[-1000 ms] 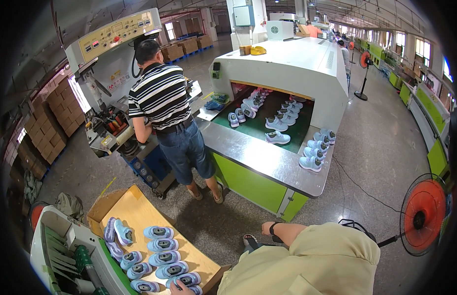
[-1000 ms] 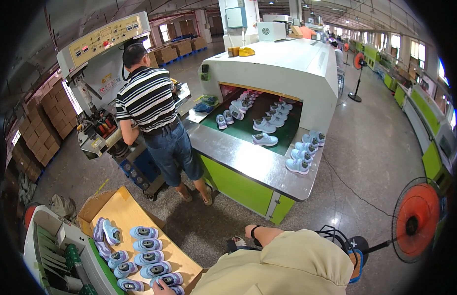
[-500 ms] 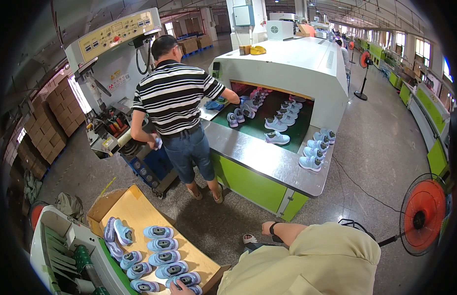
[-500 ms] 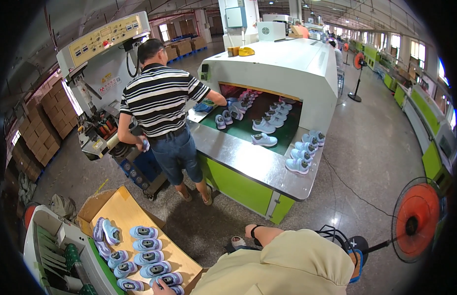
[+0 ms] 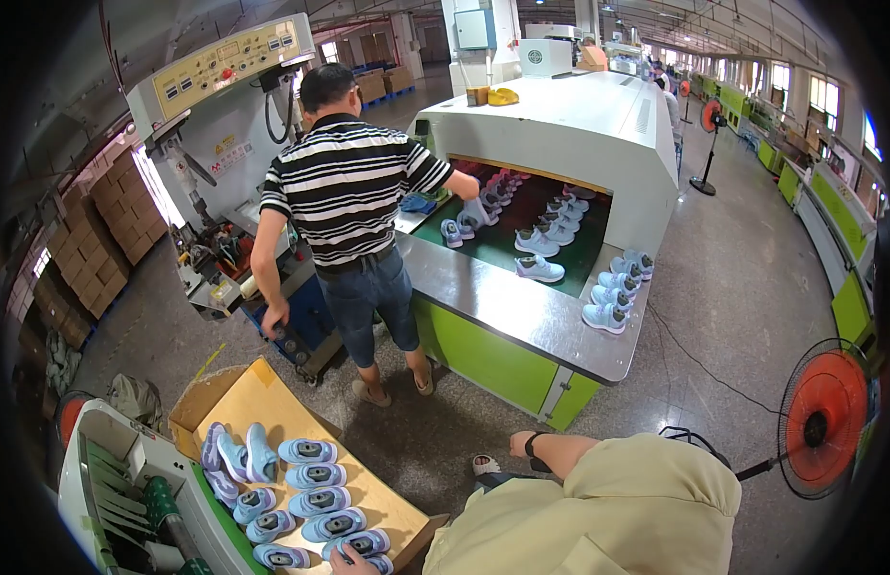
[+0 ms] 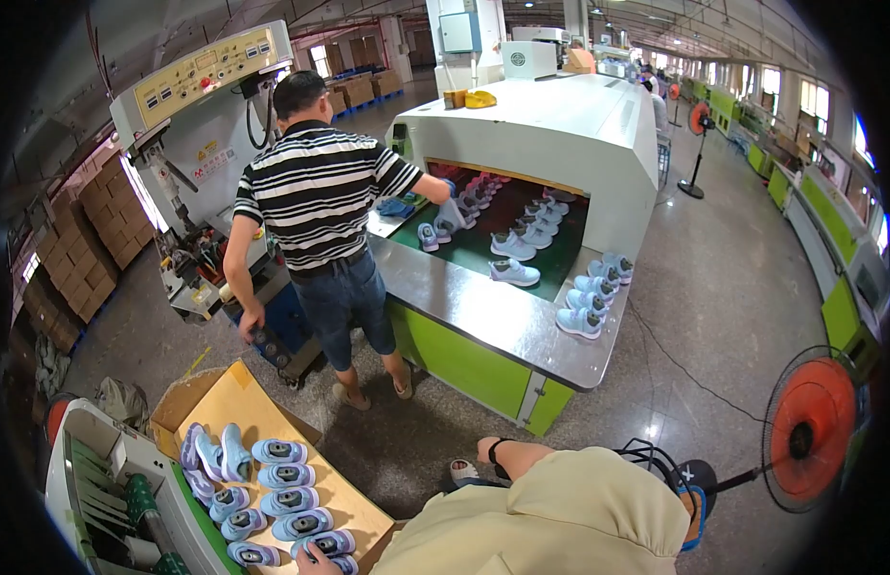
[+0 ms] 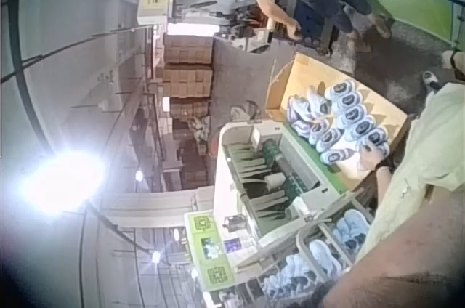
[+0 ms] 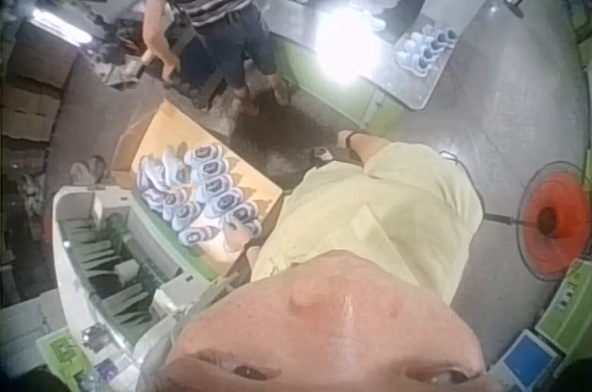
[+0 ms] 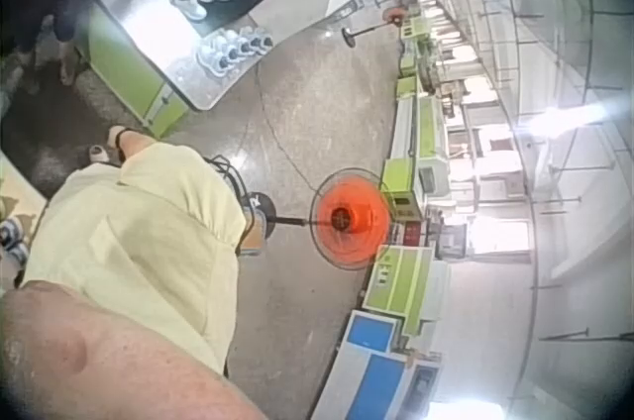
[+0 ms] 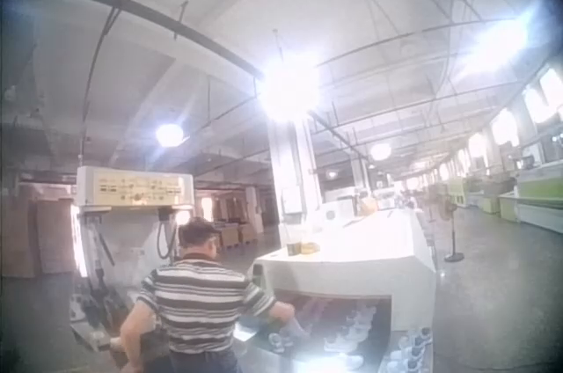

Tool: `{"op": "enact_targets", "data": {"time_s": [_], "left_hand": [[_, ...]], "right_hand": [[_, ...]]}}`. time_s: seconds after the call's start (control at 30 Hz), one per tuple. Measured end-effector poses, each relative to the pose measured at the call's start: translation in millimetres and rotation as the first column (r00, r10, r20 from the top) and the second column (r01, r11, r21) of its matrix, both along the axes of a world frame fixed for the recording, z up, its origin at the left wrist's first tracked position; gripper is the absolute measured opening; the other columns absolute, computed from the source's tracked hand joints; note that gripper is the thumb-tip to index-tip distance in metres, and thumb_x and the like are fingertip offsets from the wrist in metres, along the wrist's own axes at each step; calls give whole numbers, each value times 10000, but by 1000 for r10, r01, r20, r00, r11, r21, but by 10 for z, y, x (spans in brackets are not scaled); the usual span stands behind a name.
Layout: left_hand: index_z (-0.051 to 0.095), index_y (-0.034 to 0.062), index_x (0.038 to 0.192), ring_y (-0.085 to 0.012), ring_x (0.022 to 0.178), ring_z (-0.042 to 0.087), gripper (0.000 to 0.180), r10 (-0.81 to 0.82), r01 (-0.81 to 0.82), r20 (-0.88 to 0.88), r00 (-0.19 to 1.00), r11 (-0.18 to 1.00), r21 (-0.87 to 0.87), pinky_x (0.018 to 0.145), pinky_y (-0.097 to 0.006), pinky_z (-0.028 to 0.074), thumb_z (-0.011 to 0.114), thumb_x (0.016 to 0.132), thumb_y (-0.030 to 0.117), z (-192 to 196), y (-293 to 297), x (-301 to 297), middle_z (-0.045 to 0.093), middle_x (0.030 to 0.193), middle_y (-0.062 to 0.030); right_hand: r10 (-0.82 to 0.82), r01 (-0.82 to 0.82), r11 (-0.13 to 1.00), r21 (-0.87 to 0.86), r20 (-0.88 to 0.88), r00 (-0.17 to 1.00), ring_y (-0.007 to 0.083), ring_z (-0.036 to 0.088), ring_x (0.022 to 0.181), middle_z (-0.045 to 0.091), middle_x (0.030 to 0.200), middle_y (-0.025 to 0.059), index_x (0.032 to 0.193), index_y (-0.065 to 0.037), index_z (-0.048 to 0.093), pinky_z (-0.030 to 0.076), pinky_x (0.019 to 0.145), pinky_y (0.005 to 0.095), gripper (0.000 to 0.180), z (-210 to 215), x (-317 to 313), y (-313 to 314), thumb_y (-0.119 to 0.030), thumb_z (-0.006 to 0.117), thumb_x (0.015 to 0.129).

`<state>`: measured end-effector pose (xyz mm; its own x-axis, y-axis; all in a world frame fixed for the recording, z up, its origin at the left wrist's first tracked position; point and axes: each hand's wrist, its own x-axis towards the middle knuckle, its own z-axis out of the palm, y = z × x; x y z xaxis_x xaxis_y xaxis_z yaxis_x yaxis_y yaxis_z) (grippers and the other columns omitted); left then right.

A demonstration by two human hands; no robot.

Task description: Loading shoes from a conveyor belt table onto a drying or storage rack.

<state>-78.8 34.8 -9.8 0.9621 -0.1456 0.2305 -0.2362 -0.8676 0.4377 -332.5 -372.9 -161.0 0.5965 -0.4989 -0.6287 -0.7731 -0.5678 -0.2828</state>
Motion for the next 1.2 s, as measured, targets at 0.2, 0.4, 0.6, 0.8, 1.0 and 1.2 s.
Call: {"op": "enact_targets", "data": {"time_s": [0.2,0.4,0.6,0.8,1.0,1.2], "left_hand": [[701,55,1030,-376,890,628,453,17,-16,-13,1000,1000,25,774,-432,481,525,926,460,19,-9,-8,677,1003,-191],[692,55,1054,-382,908,627,462,29,-28,-38,999,999,16,788,-438,480,529,922,466,80,-30,-31,676,1014,-193],[685,48,1064,-385,930,625,473,1,-5,-82,997,999,-46,800,-432,479,521,925,468,69,-25,-16,670,1030,-203],[679,41,1067,-395,933,621,475,20,-21,-76,997,1000,-1,802,-433,477,507,931,462,35,-17,-2,666,1031,-212],[683,51,1059,-381,923,626,470,2,-3,-59,998,1000,-11,793,-426,480,485,937,460,12,-6,1,671,1026,-199],[689,63,1053,-372,915,630,463,7,-8,-43,999,1000,-11,790,-423,482,480,938,460,-20,7,3,676,1020,-188]], "right_hand": [[15,-15,1000,-5,-13,1000,334,663,884,703,894,154,885,-53,727,512,791,454,279,-54,6,-8,-287,600,801],[6,-6,1000,7,-32,999,335,656,919,697,927,164,902,-61,725,508,802,458,294,-70,10,-15,-323,623,818],[33,-33,999,-14,-29,999,337,655,936,698,942,166,914,-55,722,505,819,458,313,-81,8,-19,-335,607,837],[47,-47,999,1,-26,999,340,651,937,699,943,160,924,-46,716,505,828,460,328,-110,9,-33,-338,589,847],[37,-37,999,-19,-27,999,333,652,917,699,947,157,911,-46,714,506,796,457,291,-116,9,-19,-300,602,824],[30,-30,999,15,-34,999,327,648,847,697,890,155,872,-57,716,491,708,456,213,-168,23,-51,-215,665,739]]}}
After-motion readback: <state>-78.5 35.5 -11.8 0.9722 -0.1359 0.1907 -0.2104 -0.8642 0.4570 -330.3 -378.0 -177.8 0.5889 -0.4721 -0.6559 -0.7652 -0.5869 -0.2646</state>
